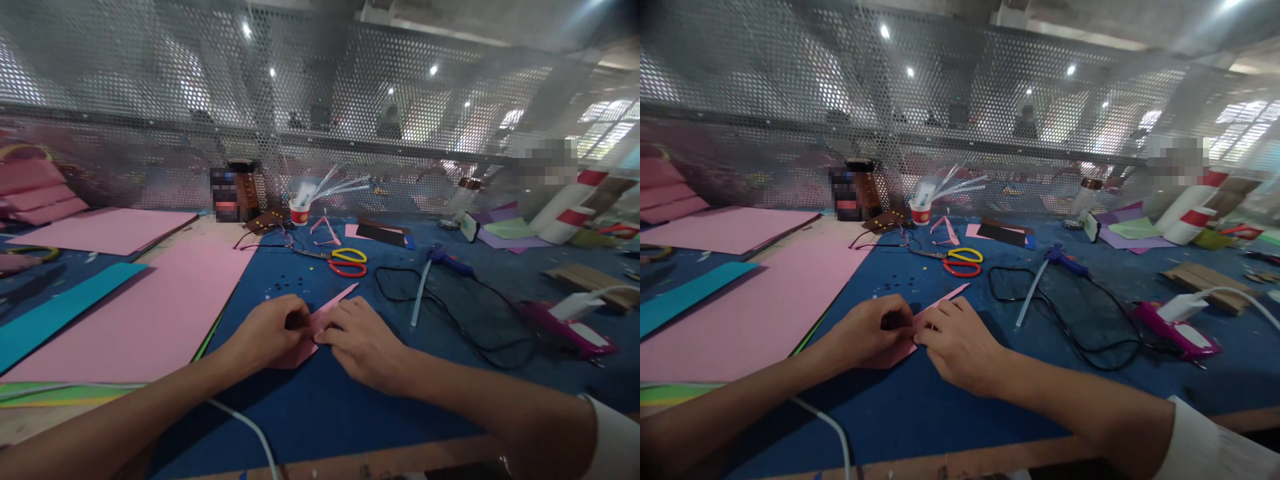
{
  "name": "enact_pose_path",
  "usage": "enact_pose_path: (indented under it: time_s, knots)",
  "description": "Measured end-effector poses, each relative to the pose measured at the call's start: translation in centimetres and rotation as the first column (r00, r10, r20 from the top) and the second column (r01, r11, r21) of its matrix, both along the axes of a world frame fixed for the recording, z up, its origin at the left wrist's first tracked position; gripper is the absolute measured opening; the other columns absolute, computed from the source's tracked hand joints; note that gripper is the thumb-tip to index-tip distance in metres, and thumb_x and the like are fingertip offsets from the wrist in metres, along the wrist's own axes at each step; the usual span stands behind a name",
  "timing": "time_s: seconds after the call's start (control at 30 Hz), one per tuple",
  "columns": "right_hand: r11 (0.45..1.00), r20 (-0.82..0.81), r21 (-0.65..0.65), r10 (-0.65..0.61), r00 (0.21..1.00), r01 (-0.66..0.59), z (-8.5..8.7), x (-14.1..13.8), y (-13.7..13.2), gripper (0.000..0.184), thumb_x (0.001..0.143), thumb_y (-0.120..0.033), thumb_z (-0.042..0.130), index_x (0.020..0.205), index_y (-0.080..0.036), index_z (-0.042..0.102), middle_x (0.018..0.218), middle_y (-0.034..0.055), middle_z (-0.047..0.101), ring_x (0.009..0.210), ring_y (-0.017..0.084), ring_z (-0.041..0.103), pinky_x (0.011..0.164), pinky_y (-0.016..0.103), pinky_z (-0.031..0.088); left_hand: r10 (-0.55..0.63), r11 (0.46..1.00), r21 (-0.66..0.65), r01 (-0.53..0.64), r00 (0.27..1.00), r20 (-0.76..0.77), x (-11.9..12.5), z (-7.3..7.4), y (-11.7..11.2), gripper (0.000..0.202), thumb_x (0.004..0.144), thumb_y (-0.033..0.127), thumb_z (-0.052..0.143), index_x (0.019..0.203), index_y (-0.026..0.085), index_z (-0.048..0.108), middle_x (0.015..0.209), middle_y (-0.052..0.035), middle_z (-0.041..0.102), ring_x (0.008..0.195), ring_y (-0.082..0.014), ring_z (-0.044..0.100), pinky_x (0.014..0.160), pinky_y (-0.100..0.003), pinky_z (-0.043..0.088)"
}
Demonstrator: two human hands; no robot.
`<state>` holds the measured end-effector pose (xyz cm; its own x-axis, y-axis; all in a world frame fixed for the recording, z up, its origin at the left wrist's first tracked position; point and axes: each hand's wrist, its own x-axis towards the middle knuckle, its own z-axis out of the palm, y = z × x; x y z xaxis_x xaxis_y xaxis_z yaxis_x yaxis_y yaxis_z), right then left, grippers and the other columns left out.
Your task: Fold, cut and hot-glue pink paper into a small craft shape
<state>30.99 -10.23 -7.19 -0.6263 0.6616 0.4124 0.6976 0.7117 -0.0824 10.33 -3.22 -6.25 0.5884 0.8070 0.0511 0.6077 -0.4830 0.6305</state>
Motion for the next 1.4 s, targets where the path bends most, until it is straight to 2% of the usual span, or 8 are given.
enact_pose_path:
  time_s: [0.3,0.47,0.97,1.1,1.23,1.3,1.4]
  knots:
    - [0.999,0.058,-0.004,0.034,0.998,-0.034,0.3,0.6,-0.6,0.024,0.093,-0.013,0.052,0.111,-0.019,0.065,0.097,0.0059,0.066,0.094,0.022,0.050,0.083,0.040,0.035,0.007,1.000,-0.013,-0.007,1.000,0.021,-0.1,-0.1,-0.1,0.009,0.078,0.031,0.063,0.080,0.023,0.065,0.076,0.0016,0.069,0.069,-0.0163,0.061,0.060,-0.025,0.041]
    - [0.999,0.079,0.029,0.043,0.996,-0.045,0.5,0.9,-0.8,0.022,0.092,-0.014,0.052,0.108,-0.019,0.065,0.090,0.0062,0.066,0.090,0.022,0.051,0.081,0.040,0.035,0.005,1.000,-0.022,-0.004,0.999,0.041,0.0,-0.2,-0.1,0.016,0.080,0.039,0.063,0.079,0.023,0.064,0.072,0.0019,0.068,0.065,-0.0156,0.060,0.057,-0.025,0.040]
    - [0.995,0.147,0.056,0.068,0.987,-0.077,0.5,1.0,-0.5,0.016,0.091,-0.015,0.050,0.096,-0.018,0.064,0.085,0.0056,0.063,0.084,0.022,0.048,0.076,0.039,0.033,0.023,0.998,-0.052,-0.022,0.999,0.028,0.0,-0.2,0.2,0.005,0.075,0.024,0.063,0.079,0.023,0.065,0.072,0.0030,0.068,0.067,-0.0158,0.061,0.058,-0.025,0.040]
    - [0.997,0.099,0.038,0.069,0.993,-0.073,0.3,1.1,-0.4,0.018,0.089,-0.013,0.051,0.100,-0.017,0.064,0.091,0.0066,0.063,0.087,0.022,0.049,0.079,0.038,0.034,0.012,0.999,-0.044,-0.011,1.000,0.024,0.0,0.2,0.1,0.006,0.075,0.023,0.062,0.079,0.023,0.066,0.072,0.0033,0.068,0.066,-0.0153,0.061,0.057,-0.025,0.039]
    - [0.998,0.022,0.012,0.053,0.998,-0.054,0.3,1.1,-0.4,0.028,0.089,-0.011,0.050,0.115,-0.016,0.061,0.098,0.0071,0.063,0.092,0.021,0.050,0.081,0.037,0.035,0.017,0.999,-0.046,-0.016,1.000,0.024,-0.1,0.2,0.1,0.006,0.077,0.023,0.060,0.079,0.022,0.066,0.071,0.0028,0.068,0.065,-0.0155,0.061,0.057,-0.025,0.039]
    - [0.999,0.028,0.001,0.045,0.999,-0.045,0.4,1.1,-0.4,0.032,0.090,-0.011,0.050,0.121,-0.018,0.059,0.100,0.0068,0.063,0.093,0.021,0.050,0.081,0.037,0.034,0.004,0.999,-0.040,-0.003,1.000,0.031,-0.2,0.0,0.3,0.007,0.076,0.023,0.060,0.080,0.022,0.066,0.072,0.0028,0.068,0.066,-0.0155,0.061,0.058,-0.024,0.039]
    - [0.999,0.095,-0.011,0.034,0.995,-0.033,0.6,0.9,-0.4,0.031,0.090,-0.014,0.052,0.120,-0.019,0.060,0.102,0.0069,0.061,0.092,0.022,0.049,0.078,0.037,0.033,-0.015,0.999,-0.048,0.017,0.999,0.046,-0.3,-0.4,0.5,0.008,0.075,0.023,0.061,0.081,0.022,0.066,0.072,0.0034,0.067,0.066,-0.0155,0.061,0.058,-0.024,0.040]
